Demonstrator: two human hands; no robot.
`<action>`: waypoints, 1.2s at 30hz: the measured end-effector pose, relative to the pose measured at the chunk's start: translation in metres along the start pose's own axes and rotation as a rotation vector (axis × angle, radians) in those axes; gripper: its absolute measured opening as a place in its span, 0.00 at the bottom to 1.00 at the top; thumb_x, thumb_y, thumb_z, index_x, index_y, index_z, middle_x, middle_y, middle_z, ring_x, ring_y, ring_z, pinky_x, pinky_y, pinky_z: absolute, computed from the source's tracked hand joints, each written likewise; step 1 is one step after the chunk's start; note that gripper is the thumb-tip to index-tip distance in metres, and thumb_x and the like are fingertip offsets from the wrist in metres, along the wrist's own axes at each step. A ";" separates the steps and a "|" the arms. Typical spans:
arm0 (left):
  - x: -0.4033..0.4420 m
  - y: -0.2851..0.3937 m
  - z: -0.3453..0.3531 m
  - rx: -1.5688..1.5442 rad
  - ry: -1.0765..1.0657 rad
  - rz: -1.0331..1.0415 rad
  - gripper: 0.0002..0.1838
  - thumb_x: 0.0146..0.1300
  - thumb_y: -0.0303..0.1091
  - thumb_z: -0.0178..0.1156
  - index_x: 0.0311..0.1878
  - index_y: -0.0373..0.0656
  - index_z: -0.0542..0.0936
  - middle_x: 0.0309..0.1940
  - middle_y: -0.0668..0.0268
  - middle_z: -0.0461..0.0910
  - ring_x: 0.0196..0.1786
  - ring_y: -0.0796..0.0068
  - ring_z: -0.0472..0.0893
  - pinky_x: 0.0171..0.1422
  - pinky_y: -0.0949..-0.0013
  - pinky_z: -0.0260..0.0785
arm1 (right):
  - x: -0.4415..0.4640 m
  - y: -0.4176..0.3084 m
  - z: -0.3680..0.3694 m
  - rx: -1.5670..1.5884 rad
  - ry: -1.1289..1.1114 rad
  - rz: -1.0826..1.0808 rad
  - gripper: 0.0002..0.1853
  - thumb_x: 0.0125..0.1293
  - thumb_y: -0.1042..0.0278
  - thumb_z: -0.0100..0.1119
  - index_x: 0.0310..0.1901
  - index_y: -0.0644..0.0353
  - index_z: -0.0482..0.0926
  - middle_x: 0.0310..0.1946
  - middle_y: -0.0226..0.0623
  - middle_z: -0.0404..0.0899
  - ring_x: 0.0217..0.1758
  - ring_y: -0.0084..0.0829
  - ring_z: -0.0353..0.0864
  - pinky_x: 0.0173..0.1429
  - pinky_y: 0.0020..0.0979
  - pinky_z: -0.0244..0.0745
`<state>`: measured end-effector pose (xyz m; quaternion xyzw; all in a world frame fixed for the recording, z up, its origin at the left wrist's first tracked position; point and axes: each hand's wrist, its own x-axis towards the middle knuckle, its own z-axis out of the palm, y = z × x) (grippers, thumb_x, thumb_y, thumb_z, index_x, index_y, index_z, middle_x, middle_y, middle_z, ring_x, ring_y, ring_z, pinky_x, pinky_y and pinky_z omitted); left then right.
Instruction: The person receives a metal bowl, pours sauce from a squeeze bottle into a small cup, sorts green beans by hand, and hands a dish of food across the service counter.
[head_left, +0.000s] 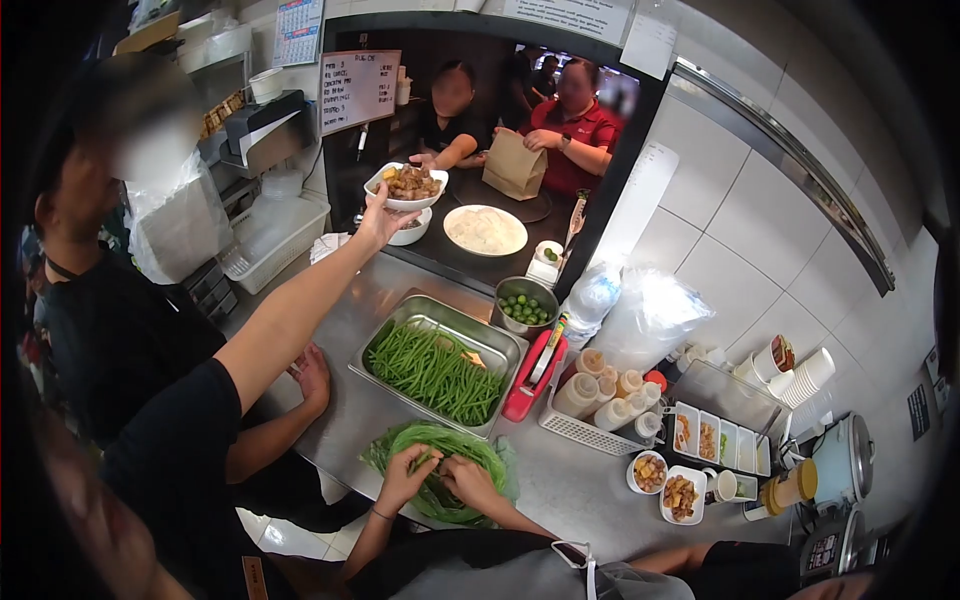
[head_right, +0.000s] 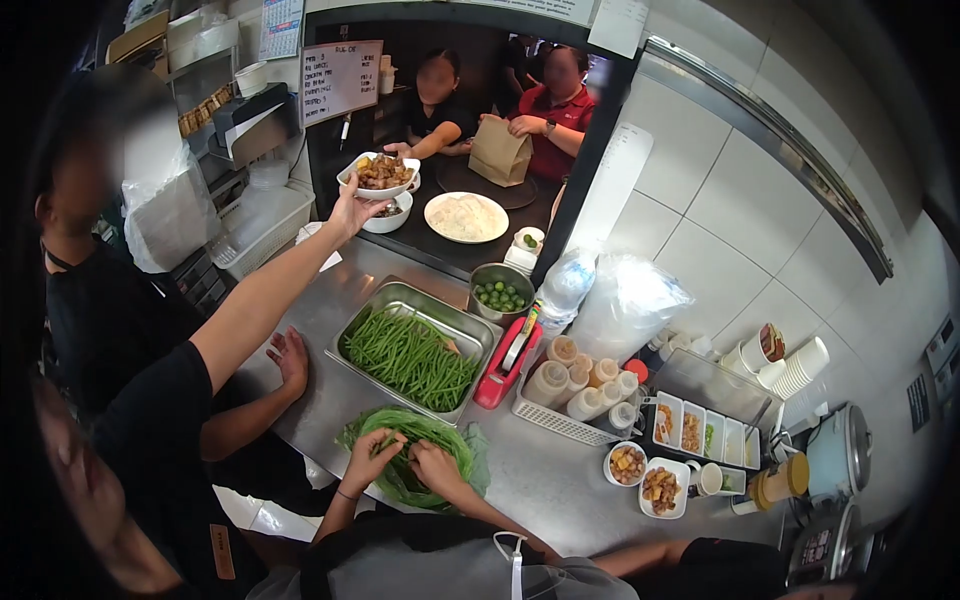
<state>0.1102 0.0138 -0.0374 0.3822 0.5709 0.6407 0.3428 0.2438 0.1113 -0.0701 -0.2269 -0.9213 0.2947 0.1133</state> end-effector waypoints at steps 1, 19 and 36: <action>-0.003 0.004 -0.003 0.214 -0.036 0.013 0.08 0.60 0.29 0.59 0.42 0.43 0.81 0.26 0.68 0.76 0.25 0.79 0.71 0.29 0.74 0.63 | 0.000 0.001 -0.001 0.073 0.015 0.021 0.09 0.52 0.70 0.61 0.36 0.59 0.75 0.32 0.38 0.75 0.37 0.39 0.78 0.39 0.38 0.72; -0.007 0.002 -0.006 0.974 -0.202 0.126 0.09 0.52 0.35 0.63 0.38 0.46 0.82 0.30 0.63 0.77 0.35 0.57 0.79 0.39 0.58 0.71 | -0.025 0.016 -0.058 0.190 -0.027 0.075 0.07 0.55 0.69 0.63 0.36 0.60 0.81 0.27 0.39 0.80 0.26 0.33 0.77 0.33 0.31 0.72; -0.003 0.012 0.007 0.450 -0.028 0.130 0.10 0.58 0.30 0.62 0.38 0.32 0.78 0.31 0.54 0.80 0.30 0.57 0.80 0.35 0.65 0.69 | -0.007 0.031 -0.016 0.772 0.090 0.147 0.06 0.66 0.73 0.53 0.39 0.64 0.79 0.31 0.28 0.79 0.30 0.20 0.77 0.35 0.20 0.70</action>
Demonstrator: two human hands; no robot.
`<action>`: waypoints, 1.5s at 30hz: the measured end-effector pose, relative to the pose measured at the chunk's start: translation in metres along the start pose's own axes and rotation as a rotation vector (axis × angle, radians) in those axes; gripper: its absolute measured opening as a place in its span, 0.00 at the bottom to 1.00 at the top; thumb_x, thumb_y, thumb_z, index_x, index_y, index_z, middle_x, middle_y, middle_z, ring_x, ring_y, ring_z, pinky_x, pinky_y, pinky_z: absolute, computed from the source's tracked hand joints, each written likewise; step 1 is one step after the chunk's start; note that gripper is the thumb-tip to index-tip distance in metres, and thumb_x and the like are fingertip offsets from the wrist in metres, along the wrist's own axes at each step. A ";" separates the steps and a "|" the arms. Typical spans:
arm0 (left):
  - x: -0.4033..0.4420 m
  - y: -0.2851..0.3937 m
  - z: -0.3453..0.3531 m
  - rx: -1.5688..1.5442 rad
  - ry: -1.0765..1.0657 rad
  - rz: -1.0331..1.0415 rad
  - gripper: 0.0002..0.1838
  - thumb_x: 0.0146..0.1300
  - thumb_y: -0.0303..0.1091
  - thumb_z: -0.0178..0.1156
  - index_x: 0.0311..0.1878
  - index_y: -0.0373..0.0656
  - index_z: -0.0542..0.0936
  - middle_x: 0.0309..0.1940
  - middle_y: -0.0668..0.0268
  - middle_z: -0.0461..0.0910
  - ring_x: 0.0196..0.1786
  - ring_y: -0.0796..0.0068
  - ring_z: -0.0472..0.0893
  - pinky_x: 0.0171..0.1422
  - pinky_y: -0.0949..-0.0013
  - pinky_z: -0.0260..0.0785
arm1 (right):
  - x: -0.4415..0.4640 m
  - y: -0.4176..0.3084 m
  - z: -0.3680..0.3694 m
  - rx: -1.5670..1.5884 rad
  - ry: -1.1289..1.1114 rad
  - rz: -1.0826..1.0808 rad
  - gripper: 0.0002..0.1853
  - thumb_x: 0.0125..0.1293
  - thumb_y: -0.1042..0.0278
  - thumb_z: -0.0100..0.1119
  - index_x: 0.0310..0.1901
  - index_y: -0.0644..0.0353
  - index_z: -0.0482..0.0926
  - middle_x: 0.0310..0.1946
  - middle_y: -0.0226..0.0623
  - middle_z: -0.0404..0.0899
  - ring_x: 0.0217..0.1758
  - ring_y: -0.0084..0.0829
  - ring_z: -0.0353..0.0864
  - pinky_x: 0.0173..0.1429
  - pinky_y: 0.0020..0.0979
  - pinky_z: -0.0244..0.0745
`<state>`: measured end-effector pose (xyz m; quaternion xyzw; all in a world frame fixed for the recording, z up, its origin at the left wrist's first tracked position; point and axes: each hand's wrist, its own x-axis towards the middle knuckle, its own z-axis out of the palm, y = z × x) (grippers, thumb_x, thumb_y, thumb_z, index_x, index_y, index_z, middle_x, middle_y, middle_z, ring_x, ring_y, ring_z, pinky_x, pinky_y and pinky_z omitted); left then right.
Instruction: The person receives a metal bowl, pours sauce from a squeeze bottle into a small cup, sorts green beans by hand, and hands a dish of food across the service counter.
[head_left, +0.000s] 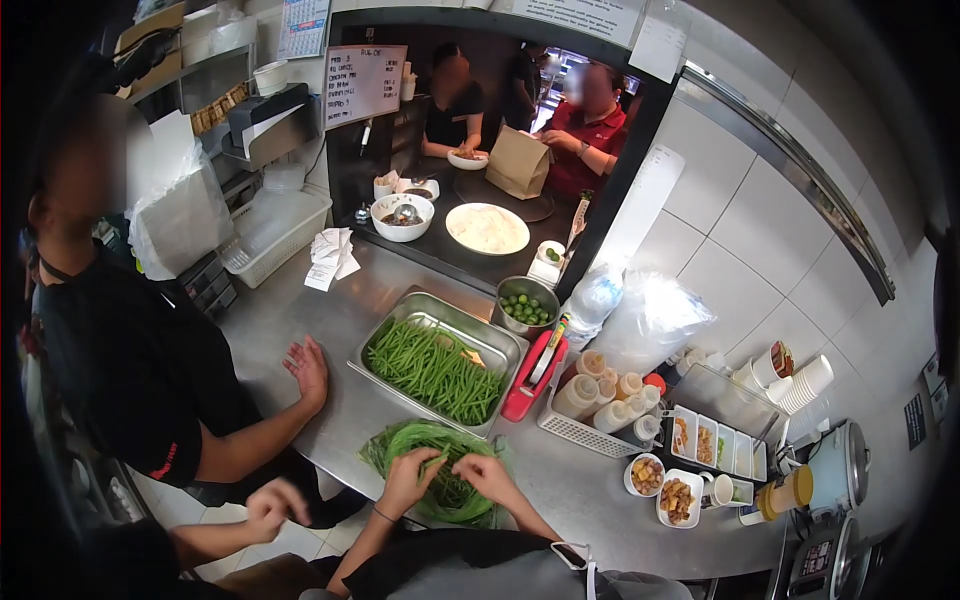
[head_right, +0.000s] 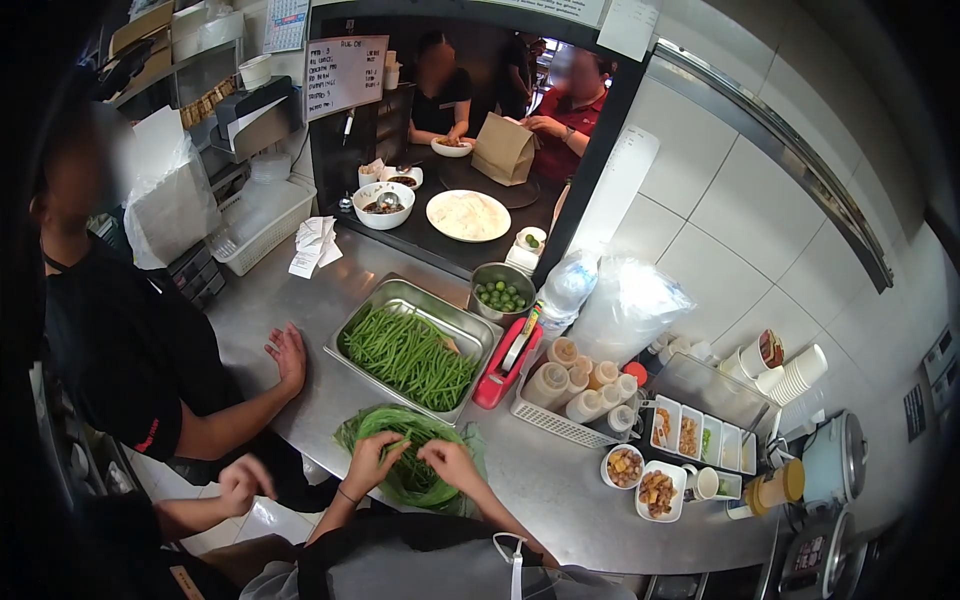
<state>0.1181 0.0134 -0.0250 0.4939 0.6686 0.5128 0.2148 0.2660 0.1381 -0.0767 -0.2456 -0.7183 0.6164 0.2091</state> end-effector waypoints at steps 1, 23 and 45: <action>0.001 0.003 -0.004 0.031 0.010 0.008 0.10 0.58 0.30 0.62 0.38 0.33 0.78 0.30 0.54 0.80 0.28 0.60 0.79 0.35 0.67 0.69 | -0.001 0.005 -0.004 -0.221 -0.137 -0.051 0.08 0.65 0.72 0.54 0.42 0.64 0.79 0.32 0.28 0.79 0.31 0.21 0.77 0.36 0.20 0.70; -0.008 -0.001 -0.020 -0.236 0.170 -0.073 0.09 0.62 0.34 0.59 0.39 0.37 0.77 0.24 0.65 0.76 0.29 0.76 0.76 0.35 0.72 0.66 | -0.005 -0.025 -0.004 -0.394 -0.222 -0.035 0.07 0.53 0.71 0.67 0.34 0.63 0.82 0.23 0.29 0.74 0.25 0.19 0.72 0.29 0.24 0.66; -0.010 0.009 -0.007 0.117 -0.115 0.213 0.10 0.61 0.39 0.59 0.40 0.42 0.78 0.33 0.59 0.77 0.36 0.54 0.79 0.40 0.59 0.71 | -0.001 -0.081 -0.013 -0.155 -0.009 -0.122 0.06 0.59 0.70 0.62 0.32 0.64 0.80 0.24 0.28 0.77 0.27 0.17 0.73 0.31 0.22 0.66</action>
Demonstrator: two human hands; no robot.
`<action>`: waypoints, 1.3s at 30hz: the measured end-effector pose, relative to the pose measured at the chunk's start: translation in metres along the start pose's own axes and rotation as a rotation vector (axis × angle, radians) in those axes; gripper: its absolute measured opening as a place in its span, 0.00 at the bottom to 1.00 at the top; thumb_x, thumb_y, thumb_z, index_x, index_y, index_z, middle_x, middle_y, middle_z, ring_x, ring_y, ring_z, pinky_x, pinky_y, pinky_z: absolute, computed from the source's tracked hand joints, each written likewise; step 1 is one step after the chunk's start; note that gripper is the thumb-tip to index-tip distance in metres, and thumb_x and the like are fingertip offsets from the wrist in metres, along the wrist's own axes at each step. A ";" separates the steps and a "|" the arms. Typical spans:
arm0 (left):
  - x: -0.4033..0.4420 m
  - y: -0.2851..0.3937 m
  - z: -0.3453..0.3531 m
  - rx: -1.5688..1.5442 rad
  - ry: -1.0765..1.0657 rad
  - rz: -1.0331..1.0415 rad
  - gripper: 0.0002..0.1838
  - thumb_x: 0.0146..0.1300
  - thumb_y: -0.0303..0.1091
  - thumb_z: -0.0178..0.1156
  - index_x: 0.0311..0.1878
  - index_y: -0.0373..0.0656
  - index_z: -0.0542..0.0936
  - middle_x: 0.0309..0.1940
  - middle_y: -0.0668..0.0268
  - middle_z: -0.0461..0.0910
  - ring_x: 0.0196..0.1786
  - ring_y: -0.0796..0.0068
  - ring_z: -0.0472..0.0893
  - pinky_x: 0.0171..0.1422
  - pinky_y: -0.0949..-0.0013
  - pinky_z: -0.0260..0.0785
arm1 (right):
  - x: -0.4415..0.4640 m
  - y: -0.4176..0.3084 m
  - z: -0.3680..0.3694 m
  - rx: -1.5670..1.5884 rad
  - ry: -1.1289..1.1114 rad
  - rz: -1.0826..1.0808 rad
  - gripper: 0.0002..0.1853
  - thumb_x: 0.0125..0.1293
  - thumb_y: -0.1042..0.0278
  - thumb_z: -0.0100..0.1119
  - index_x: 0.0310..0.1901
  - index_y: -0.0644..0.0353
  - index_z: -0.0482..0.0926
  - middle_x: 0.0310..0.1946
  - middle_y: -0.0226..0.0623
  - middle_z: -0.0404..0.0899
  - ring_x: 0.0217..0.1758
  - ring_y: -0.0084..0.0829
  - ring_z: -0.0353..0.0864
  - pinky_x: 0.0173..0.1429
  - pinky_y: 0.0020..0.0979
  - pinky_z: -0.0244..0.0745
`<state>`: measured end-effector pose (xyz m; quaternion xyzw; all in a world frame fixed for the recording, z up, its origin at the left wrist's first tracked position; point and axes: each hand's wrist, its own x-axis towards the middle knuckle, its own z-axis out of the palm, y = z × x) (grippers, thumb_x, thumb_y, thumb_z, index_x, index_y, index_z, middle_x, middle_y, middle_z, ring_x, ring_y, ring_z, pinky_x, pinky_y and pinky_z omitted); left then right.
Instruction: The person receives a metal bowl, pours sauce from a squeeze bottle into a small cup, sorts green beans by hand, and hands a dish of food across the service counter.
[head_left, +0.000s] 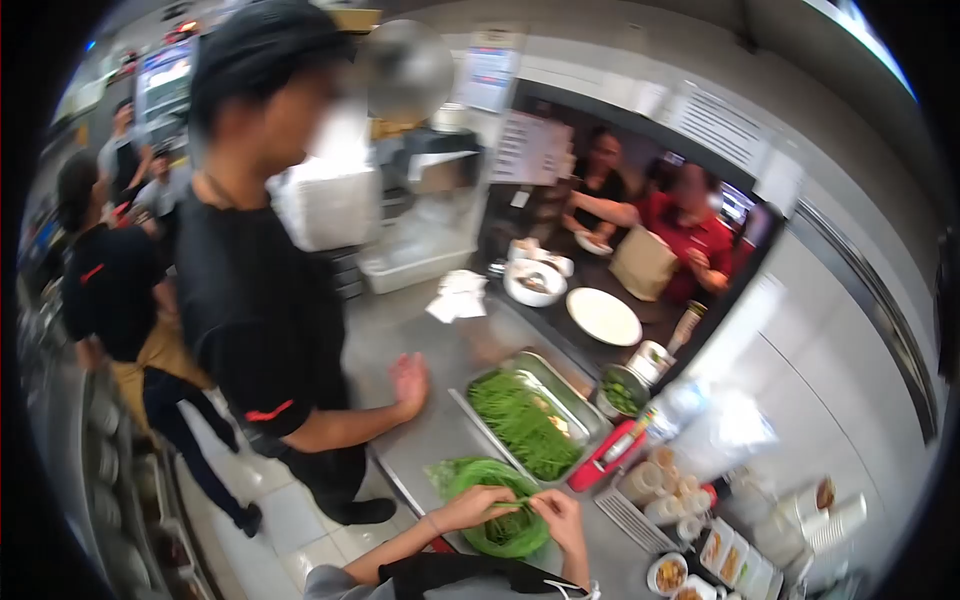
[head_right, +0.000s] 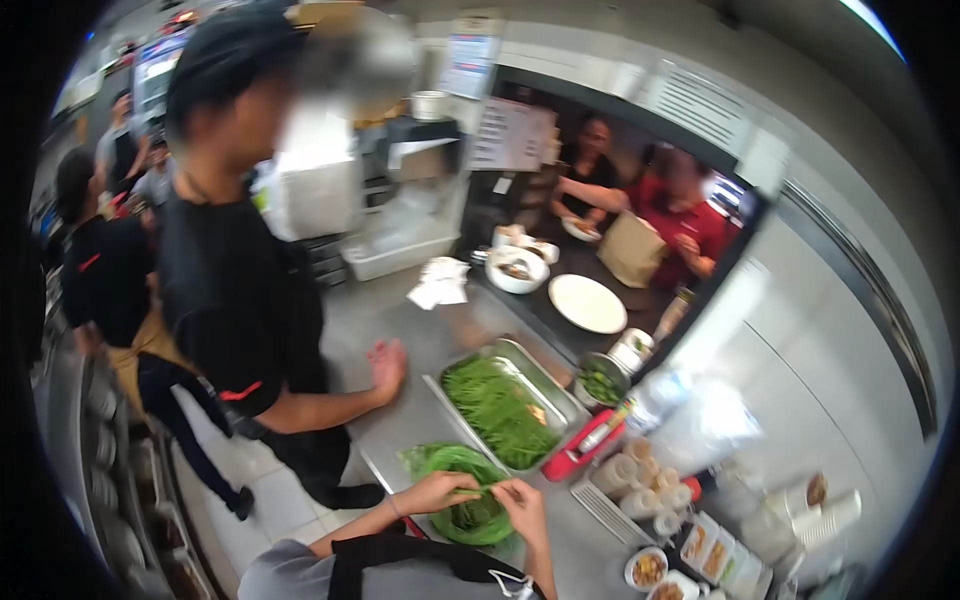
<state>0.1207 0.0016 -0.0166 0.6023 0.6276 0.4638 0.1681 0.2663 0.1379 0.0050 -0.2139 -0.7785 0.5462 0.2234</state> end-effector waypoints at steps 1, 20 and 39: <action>0.003 0.005 0.002 -0.054 0.036 0.011 0.11 0.62 0.39 0.58 0.38 0.41 0.77 0.29 0.60 0.77 0.34 0.59 0.79 0.38 0.62 0.70 | -0.002 -0.001 0.002 0.181 0.014 -0.002 0.06 0.61 0.70 0.61 0.33 0.64 0.80 0.25 0.25 0.76 0.28 0.14 0.72 0.31 0.20 0.66; -0.002 -0.012 -0.025 -1.183 0.194 -0.658 0.16 0.70 0.45 0.48 0.28 0.46 0.68 0.18 0.69 0.67 0.17 0.83 0.60 0.21 0.79 0.51 | -0.013 0.044 0.034 -0.157 -0.126 -0.020 0.11 0.55 0.72 0.64 0.41 0.59 0.77 0.27 0.32 0.75 0.29 0.24 0.73 0.36 0.26 0.69; -0.026 -0.042 0.021 -0.222 -0.044 -0.232 0.13 0.59 0.38 0.60 0.45 0.43 0.77 0.38 0.60 0.80 0.41 0.60 0.81 0.44 0.64 0.72 | -0.019 0.043 0.044 -0.470 -0.100 0.062 0.09 0.52 0.69 0.65 0.33 0.63 0.79 0.29 0.43 0.80 0.32 0.38 0.81 0.37 0.34 0.74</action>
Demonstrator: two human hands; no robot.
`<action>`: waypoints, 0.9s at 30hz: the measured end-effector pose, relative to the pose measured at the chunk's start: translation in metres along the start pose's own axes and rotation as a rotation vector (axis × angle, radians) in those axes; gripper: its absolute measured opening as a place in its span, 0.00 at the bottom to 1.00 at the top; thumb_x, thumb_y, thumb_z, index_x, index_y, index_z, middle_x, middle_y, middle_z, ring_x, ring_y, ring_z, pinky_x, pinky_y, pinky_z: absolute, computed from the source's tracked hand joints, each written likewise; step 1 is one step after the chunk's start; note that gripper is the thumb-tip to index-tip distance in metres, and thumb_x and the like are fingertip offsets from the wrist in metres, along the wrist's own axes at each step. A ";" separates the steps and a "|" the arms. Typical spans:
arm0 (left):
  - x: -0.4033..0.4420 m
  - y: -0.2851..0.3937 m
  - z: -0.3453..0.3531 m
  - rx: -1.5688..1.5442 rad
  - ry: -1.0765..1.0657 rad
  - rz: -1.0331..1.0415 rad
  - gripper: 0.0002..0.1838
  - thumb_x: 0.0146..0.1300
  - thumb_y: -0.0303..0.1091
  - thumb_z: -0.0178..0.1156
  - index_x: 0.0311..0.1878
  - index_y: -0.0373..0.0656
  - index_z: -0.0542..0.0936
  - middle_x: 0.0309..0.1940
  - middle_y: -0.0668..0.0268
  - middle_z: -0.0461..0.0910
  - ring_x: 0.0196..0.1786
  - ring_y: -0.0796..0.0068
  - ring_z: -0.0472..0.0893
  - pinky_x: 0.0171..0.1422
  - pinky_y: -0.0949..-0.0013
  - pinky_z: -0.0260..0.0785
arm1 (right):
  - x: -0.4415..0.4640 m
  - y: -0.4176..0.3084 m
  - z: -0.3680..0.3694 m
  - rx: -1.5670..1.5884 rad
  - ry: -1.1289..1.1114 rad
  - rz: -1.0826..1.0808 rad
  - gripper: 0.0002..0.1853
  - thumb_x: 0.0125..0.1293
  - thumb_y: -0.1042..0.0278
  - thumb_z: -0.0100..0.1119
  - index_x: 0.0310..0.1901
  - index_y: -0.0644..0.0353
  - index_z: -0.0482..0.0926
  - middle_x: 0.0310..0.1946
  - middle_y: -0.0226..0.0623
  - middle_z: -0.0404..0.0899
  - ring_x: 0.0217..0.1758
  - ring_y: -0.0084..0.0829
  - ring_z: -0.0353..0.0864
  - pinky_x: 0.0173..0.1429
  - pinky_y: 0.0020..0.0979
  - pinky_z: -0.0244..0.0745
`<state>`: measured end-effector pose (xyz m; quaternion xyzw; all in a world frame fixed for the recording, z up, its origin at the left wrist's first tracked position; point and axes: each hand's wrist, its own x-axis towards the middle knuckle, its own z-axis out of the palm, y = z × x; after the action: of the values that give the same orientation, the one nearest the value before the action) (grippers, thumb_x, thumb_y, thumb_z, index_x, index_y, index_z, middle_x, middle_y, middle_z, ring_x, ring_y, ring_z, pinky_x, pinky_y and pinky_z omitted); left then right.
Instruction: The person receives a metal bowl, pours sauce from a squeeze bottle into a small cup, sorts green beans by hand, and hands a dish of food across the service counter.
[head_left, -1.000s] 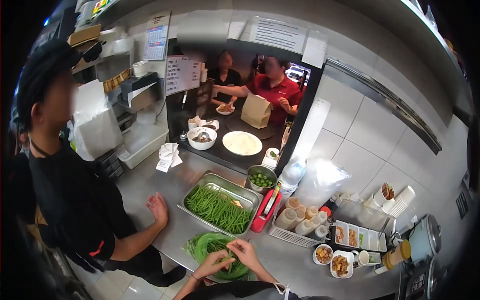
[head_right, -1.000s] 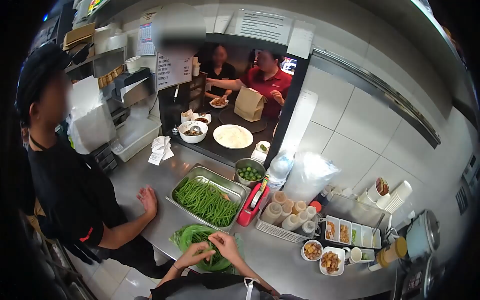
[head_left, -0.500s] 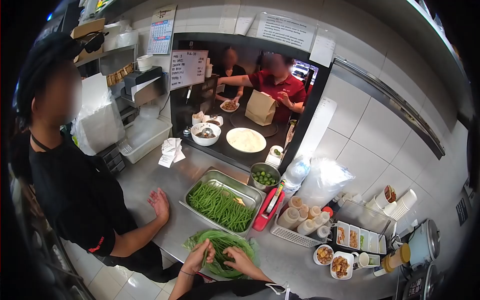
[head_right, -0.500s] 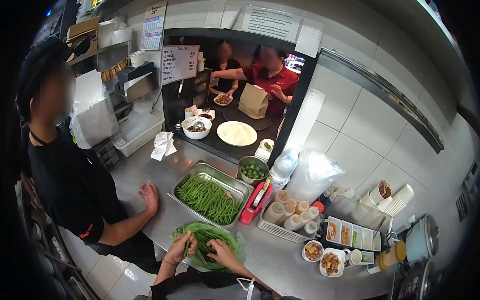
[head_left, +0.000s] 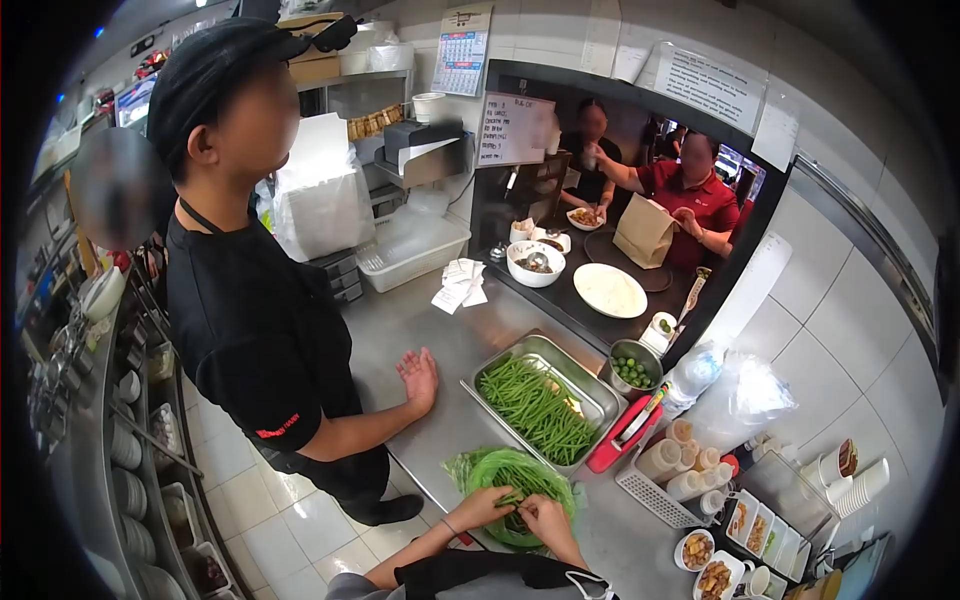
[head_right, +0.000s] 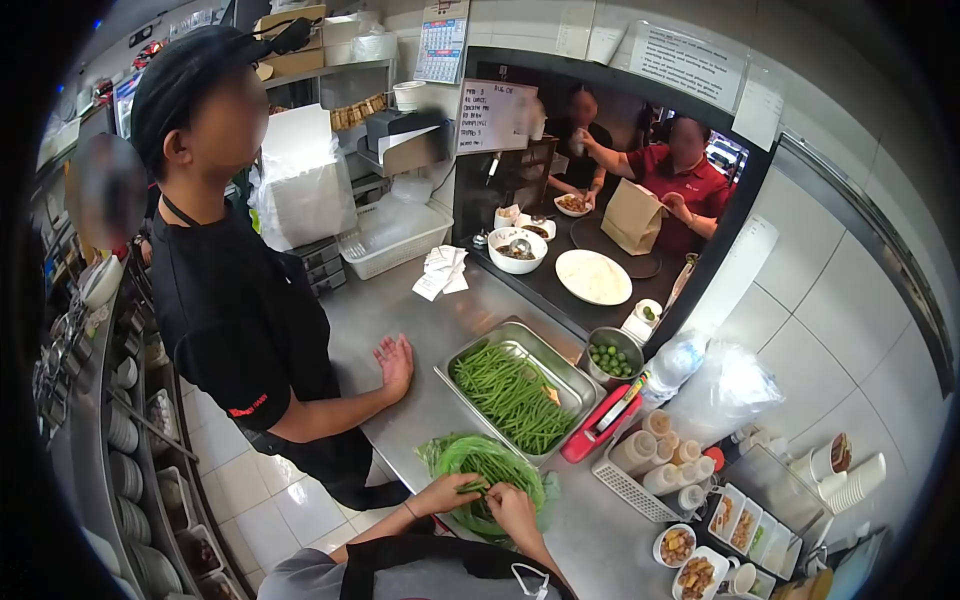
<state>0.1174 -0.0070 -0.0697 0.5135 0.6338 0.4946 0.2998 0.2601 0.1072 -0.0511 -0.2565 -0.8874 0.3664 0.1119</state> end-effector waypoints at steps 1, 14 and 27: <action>-0.001 0.005 -0.001 0.189 -0.055 -0.080 0.13 0.59 0.38 0.59 0.46 0.44 0.77 0.39 0.59 0.80 0.42 0.57 0.80 0.45 0.62 0.71 | -0.001 -0.004 -0.005 0.001 0.001 -0.006 0.09 0.52 0.69 0.65 0.33 0.63 0.79 0.29 0.43 0.80 0.32 0.38 0.81 0.37 0.34 0.74; 0.012 0.029 0.004 0.378 -0.031 0.088 0.14 0.62 0.42 0.58 0.39 0.40 0.78 0.31 0.59 0.78 0.34 0.55 0.78 0.37 0.60 0.71 | -0.003 -0.016 -0.039 0.099 0.278 -0.107 0.04 0.58 0.73 0.61 0.31 0.65 0.80 0.25 0.38 0.79 0.24 0.30 0.77 0.32 0.27 0.71; 0.009 0.007 -0.009 0.042 0.286 -0.090 0.12 0.63 0.40 0.56 0.34 0.41 0.81 0.22 0.59 0.80 0.29 0.67 0.81 0.36 0.68 0.71 | 0.004 -0.004 0.005 0.930 -0.049 0.069 0.13 0.60 0.77 0.59 0.48 0.63 0.78 0.32 0.28 0.81 0.25 0.14 0.72 0.30 0.16 0.66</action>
<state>0.1097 -0.0016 -0.0590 0.4151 0.7026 0.5355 0.2175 0.2536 0.1041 -0.0521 -0.1997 -0.6223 0.7347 0.1818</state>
